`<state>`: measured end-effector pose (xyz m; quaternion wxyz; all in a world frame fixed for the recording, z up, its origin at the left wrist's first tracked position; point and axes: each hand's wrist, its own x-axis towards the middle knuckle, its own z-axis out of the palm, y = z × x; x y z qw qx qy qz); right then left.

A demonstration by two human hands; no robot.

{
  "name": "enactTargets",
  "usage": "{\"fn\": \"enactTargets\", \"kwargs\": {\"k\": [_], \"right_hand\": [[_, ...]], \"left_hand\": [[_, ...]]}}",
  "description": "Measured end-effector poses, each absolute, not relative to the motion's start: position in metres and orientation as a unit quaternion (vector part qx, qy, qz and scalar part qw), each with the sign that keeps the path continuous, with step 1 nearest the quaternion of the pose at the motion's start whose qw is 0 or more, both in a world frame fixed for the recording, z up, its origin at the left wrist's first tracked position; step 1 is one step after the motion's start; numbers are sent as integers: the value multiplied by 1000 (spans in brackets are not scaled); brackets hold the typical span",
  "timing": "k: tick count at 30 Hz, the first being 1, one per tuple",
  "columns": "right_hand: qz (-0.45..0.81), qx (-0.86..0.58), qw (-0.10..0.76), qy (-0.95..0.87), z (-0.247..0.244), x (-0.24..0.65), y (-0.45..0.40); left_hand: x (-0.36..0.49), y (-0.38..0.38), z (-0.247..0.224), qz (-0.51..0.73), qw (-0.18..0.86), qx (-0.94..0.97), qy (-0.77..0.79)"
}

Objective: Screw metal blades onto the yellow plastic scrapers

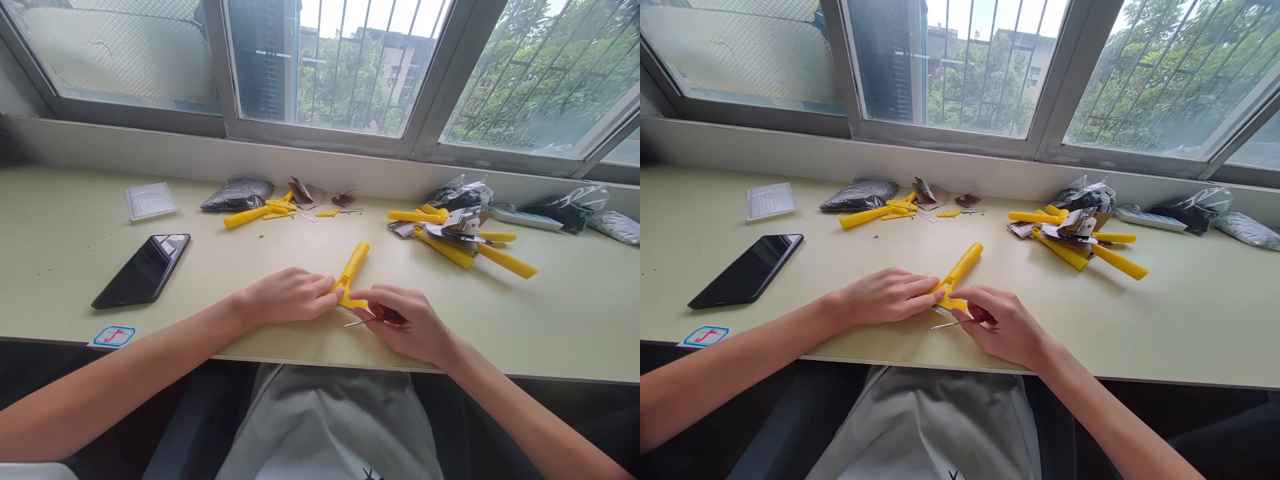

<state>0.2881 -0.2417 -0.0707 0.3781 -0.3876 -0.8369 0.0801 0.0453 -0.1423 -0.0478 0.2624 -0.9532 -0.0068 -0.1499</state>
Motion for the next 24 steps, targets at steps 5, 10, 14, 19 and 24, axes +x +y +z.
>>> {"fn": "enactTargets", "kwargs": {"k": [5, 10, 14, 19, 24], "right_hand": [[65, -396, 381, -833, -72, 288, -243], [58, -382, 365, -847, -72, 291, -241], [48, -390, 340, -855, -73, 294, -239], [28, -396, 338, -853, -75, 294, -236], [19, -405, 390, -827, -73, 287, -237]], "left_hand": [[45, -142, -48, -152, 263, -953, -2], [45, -142, -49, -193, 225, -955, 3], [45, -141, -49, -198, 214, -956, 3], [46, -141, -53, -190, 179, -965, -22], [47, -143, -54, -203, 139, -968, -54]]}}
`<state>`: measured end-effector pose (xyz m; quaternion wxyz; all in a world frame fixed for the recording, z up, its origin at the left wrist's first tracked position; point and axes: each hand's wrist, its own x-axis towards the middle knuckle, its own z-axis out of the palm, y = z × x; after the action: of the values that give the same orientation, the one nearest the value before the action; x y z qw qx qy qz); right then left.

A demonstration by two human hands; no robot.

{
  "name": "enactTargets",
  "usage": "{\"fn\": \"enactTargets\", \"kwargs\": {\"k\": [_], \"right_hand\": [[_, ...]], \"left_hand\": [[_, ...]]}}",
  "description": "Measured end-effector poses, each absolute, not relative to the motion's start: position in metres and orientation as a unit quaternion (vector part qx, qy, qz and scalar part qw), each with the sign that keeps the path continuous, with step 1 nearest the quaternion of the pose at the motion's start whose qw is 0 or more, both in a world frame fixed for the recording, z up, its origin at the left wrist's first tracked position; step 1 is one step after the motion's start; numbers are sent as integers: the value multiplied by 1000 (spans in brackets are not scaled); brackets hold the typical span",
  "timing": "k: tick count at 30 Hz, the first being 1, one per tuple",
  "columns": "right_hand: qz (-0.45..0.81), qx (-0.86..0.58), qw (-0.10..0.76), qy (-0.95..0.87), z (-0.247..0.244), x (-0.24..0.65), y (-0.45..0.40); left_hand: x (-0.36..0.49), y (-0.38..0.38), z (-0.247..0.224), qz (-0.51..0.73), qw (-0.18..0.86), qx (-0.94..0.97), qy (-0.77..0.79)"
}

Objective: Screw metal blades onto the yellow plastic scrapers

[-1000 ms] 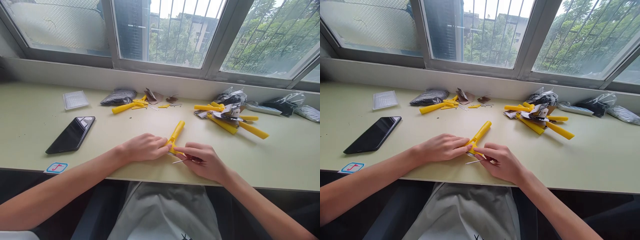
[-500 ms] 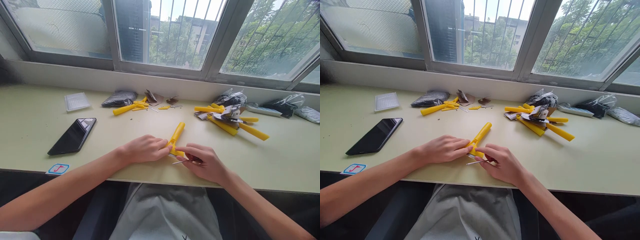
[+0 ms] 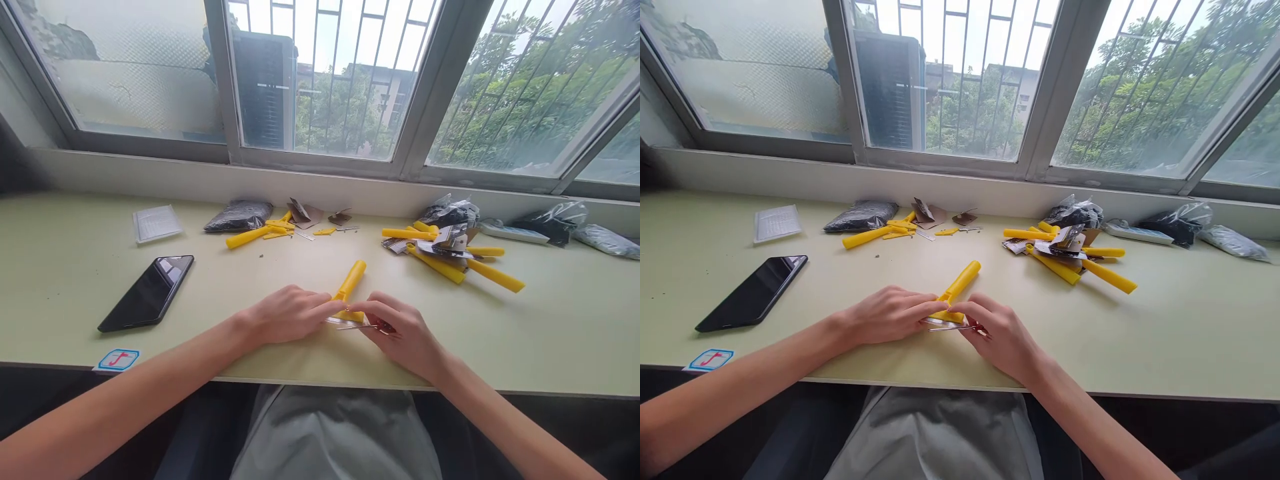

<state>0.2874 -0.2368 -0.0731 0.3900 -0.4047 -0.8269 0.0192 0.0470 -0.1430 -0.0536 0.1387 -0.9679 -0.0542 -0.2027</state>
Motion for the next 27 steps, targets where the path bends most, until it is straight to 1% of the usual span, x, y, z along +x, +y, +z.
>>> {"fn": "enactTargets", "kwargs": {"k": [4, 7, 10, 13, 16, 18, 22, 24, 27], "right_hand": [[22, -413, 419, -808, -74, 283, -236], [9, -397, 428, -812, -75, 282, -233], [16, -401, 464, -789, -70, 276, -228], [37, -450, 508, -734, -54, 268, -216], [77, -502, 517, -690, -32, 262, -196], [105, -516, 514, -677, -20, 260, -176], [160, -516, 482, -690, -9, 254, -128], [153, -530, 448, -703, -9, 245, -102], [147, -544, 361, -743, -11, 225, -71]], "left_hand": [[46, -144, -52, -205, 118, -970, -65], [46, -144, -54, -227, 57, -969, -74], [48, -146, -57, -273, -73, -953, -113], [52, -148, -58, -333, -250, -888, -193], [54, -145, -55, -395, -429, -772, -255], [53, -141, -52, -423, -512, -696, -273], [48, -130, -48, -433, -617, -582, -305], [46, -125, -49, -414, -670, -519, -333], [43, -120, -52, -358, -731, -465, -348]]}}
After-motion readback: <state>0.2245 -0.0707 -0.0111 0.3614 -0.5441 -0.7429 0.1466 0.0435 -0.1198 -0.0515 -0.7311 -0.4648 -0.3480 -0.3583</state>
